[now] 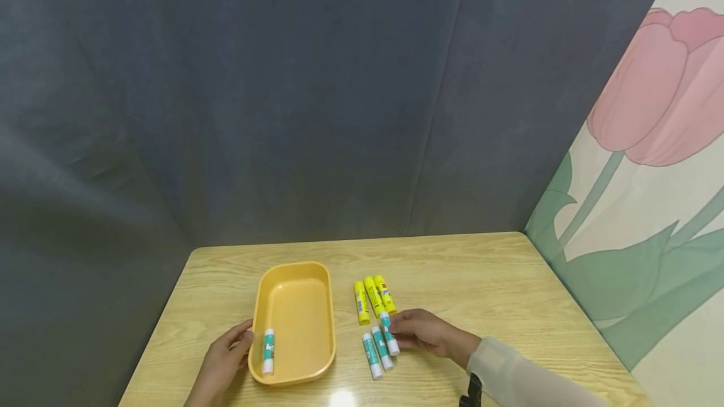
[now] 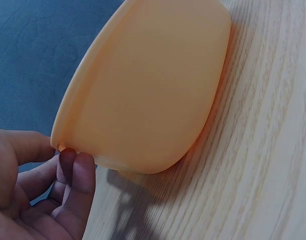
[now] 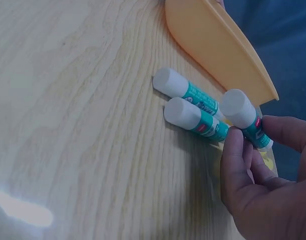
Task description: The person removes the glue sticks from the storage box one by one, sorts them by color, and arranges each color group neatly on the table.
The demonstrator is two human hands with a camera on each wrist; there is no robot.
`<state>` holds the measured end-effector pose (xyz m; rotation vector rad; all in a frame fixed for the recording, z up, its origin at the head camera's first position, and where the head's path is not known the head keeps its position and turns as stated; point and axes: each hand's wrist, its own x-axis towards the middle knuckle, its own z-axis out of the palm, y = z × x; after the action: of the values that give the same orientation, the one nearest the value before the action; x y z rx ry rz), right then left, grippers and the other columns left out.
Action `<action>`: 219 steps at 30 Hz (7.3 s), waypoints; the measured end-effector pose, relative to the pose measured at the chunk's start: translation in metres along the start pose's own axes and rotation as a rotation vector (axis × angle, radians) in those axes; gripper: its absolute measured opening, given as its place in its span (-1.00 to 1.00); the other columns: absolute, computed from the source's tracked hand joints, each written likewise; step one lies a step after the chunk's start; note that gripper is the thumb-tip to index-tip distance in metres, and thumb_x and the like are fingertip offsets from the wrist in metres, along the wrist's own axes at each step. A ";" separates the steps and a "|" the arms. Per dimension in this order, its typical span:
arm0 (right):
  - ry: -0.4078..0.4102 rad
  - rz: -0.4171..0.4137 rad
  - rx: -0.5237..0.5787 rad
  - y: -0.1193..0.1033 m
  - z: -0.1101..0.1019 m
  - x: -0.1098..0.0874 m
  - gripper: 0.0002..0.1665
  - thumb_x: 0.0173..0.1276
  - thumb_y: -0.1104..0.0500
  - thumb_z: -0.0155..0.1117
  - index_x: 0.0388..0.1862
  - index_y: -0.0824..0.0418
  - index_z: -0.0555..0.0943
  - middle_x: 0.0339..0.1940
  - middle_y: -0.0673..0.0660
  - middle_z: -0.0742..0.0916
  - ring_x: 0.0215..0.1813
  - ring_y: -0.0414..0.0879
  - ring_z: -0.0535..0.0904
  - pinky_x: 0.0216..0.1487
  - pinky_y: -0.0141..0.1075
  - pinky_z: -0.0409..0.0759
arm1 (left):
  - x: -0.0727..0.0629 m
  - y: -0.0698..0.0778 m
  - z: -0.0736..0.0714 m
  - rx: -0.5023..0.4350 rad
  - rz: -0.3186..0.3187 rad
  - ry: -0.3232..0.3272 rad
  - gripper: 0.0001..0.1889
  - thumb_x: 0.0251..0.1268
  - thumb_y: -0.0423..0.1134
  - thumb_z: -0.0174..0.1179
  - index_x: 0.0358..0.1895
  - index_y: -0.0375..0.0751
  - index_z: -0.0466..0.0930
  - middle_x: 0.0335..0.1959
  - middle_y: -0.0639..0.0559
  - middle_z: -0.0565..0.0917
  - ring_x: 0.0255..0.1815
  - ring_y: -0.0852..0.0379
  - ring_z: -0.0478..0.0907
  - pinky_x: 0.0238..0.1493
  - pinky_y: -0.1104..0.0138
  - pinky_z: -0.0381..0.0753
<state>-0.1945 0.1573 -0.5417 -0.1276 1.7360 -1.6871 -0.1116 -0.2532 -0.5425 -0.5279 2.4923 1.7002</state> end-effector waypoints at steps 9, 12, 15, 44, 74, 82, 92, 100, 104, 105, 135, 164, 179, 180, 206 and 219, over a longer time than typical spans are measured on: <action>0.019 0.001 -0.018 0.006 -0.002 -0.002 -0.48 0.42 0.21 0.21 0.22 0.51 0.39 -0.05 0.22 0.63 -0.09 -0.07 0.63 0.03 -0.23 0.67 | 0.001 -0.001 0.001 0.014 0.003 0.008 -0.40 0.48 0.06 0.04 0.41 -0.25 0.33 0.11 -0.20 0.52 0.08 -0.06 0.56 -0.13 0.23 0.71; 0.034 0.001 -0.033 0.008 -0.002 -0.001 -0.48 0.41 0.21 0.21 0.22 0.51 0.38 -0.04 0.22 0.63 -0.09 -0.07 0.63 0.01 -0.23 0.67 | 0.002 -0.001 0.001 0.003 -0.013 0.007 -0.41 0.48 0.05 0.04 0.41 -0.24 0.33 0.10 -0.19 0.52 0.07 -0.05 0.57 -0.13 0.23 0.71; 0.048 -0.005 -0.064 0.008 -0.003 -0.002 -0.50 0.40 0.22 0.21 0.20 0.50 0.40 -0.05 0.21 0.63 -0.11 -0.06 0.64 -0.02 -0.22 0.68 | 0.002 0.000 0.002 -0.010 -0.028 0.008 -0.42 0.48 0.04 0.04 0.41 -0.22 0.34 0.10 -0.18 0.52 0.06 -0.03 0.57 -0.13 0.24 0.70; 0.086 -0.078 -0.241 0.012 0.009 -0.001 -0.63 0.31 0.31 0.30 0.03 0.45 0.45 -0.26 0.20 0.58 -0.24 -0.04 0.63 -0.16 -0.13 0.73 | 0.002 -0.004 0.000 -0.022 -0.012 -0.008 -0.40 0.47 0.05 0.05 0.40 -0.26 0.34 0.07 -0.18 0.52 -0.05 0.05 0.60 -0.14 0.22 0.71; 0.077 -0.120 -0.318 -0.003 0.012 0.005 -0.77 0.37 0.24 0.26 -0.19 0.38 0.45 -0.36 0.19 0.61 -0.36 -0.04 0.59 -0.30 -0.17 0.70 | -0.002 -0.002 -0.007 -0.032 0.003 0.001 -0.43 0.49 0.01 0.05 0.40 -0.27 0.33 0.08 -0.20 0.51 -0.04 0.03 0.61 -0.13 0.21 0.71; 0.096 -0.229 -0.447 -0.024 0.022 0.009 -0.77 0.42 0.10 0.24 -0.27 0.25 0.49 -0.41 0.13 0.56 -0.43 -0.06 0.46 -0.48 -0.30 0.47 | 0.001 -0.004 -0.001 -0.040 0.019 -0.015 -0.41 0.47 0.03 0.06 0.39 -0.28 0.35 0.05 -0.18 0.52 -0.07 0.05 0.60 -0.14 0.20 0.71; -0.051 -0.468 -0.583 -0.050 0.075 0.021 -0.84 0.42 0.09 0.25 -0.28 0.14 0.52 -0.32 -0.01 0.58 -0.49 -0.26 0.40 -0.50 -0.47 0.44 | 0.001 -0.005 -0.002 -0.036 0.021 0.007 -0.44 0.48 0.00 0.06 0.38 -0.28 0.36 0.06 -0.18 0.53 -0.04 0.03 0.60 -0.11 0.20 0.71; -0.248 -0.622 -0.648 -0.061 0.114 0.035 -0.84 0.49 0.13 0.16 0.00 0.07 0.54 -0.23 -0.12 0.67 -0.21 -0.31 0.60 -0.22 -0.44 0.66 | 0.002 -0.005 0.003 -0.038 0.069 0.023 -0.51 0.50 -0.13 0.06 0.35 -0.34 0.38 0.00 -0.18 0.56 -0.08 0.03 0.62 -0.20 0.27 0.71; -0.273 -0.557 -0.591 -0.065 0.133 0.042 -0.67 0.49 0.15 0.16 0.19 0.14 0.51 -0.14 -0.10 0.68 -0.09 -0.30 0.61 -0.10 -0.46 0.64 | 0.004 -0.006 0.003 -0.031 0.085 0.018 -0.50 0.51 -0.11 0.05 0.35 -0.36 0.38 -0.01 -0.19 0.56 -0.08 0.03 0.62 -0.20 0.27 0.71; -0.259 -0.538 -0.587 -0.066 0.138 0.044 -0.63 0.48 0.15 0.17 0.22 0.14 0.50 -0.11 -0.09 0.68 -0.06 -0.30 0.61 -0.07 -0.47 0.63 | 0.004 -0.005 0.003 -0.035 0.081 0.018 -0.50 0.51 -0.11 0.05 0.35 -0.35 0.38 -0.01 -0.19 0.56 -0.07 0.03 0.62 -0.20 0.27 0.71; -0.118 0.077 -0.103 -0.047 0.176 0.086 -0.32 0.29 0.14 0.32 0.22 0.57 0.37 0.03 0.31 0.58 0.09 0.18 0.57 0.15 -0.01 0.59 | 0.007 -0.002 0.008 -0.057 0.092 0.038 -0.53 0.50 -0.16 0.07 0.35 -0.33 0.39 0.02 -0.19 0.56 -0.09 0.02 0.62 -0.20 0.27 0.71; -0.221 0.053 -0.080 -0.038 0.186 0.103 -0.67 0.33 0.15 0.29 -0.09 0.40 0.67 -0.16 0.19 0.72 -0.07 0.03 0.67 0.06 -0.16 0.65 | 0.008 -0.004 0.009 -0.088 0.069 0.064 -0.54 0.49 -0.16 0.08 0.34 -0.31 0.41 0.07 -0.22 0.54 -0.05 0.02 0.61 -0.17 0.27 0.71; -0.140 0.035 -0.065 -0.028 0.200 0.106 -0.74 0.35 0.22 0.27 -0.12 0.42 0.66 -0.23 0.19 0.75 -0.15 0.01 0.70 -0.05 -0.17 0.70 | 0.007 -0.004 0.008 -0.068 0.068 0.058 -0.52 0.49 -0.14 0.07 0.36 -0.29 0.39 0.08 -0.21 0.55 -0.02 0.01 0.60 -0.17 0.27 0.71; -0.131 0.033 -0.054 -0.027 0.201 0.106 -0.75 0.34 0.24 0.27 -0.13 0.42 0.66 -0.25 0.19 0.75 -0.17 0.00 0.70 -0.07 -0.18 0.70 | 0.007 -0.004 0.008 -0.071 0.066 0.059 -0.52 0.49 -0.14 0.08 0.36 -0.28 0.40 0.08 -0.20 0.55 -0.02 0.01 0.60 -0.17 0.28 0.71; -0.017 -0.015 0.015 -0.024 0.217 0.108 -0.84 0.30 0.29 0.33 -0.18 0.34 0.65 -0.35 0.16 0.75 -0.28 -0.04 0.72 -0.16 -0.15 0.74 | 0.005 -0.001 0.008 -0.062 0.095 0.058 -0.54 0.50 -0.15 0.07 0.33 -0.32 0.42 0.03 -0.19 0.56 -0.02 -0.01 0.62 -0.16 0.25 0.72; -0.036 -0.053 0.122 -0.026 0.217 0.112 -0.81 0.33 0.33 0.30 -0.11 0.37 0.58 -0.27 0.17 0.71 -0.26 -0.06 0.70 -0.17 -0.23 0.73 | 0.005 -0.001 0.006 -0.071 0.051 0.035 -0.50 0.50 -0.06 0.05 0.36 -0.27 0.40 0.11 -0.21 0.51 -0.04 0.03 0.63 -0.16 0.24 0.71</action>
<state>-0.1719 -0.0875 -0.5429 -0.1484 1.6117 -1.8139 -0.1170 -0.2490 -0.5474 -0.5093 2.4979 1.8199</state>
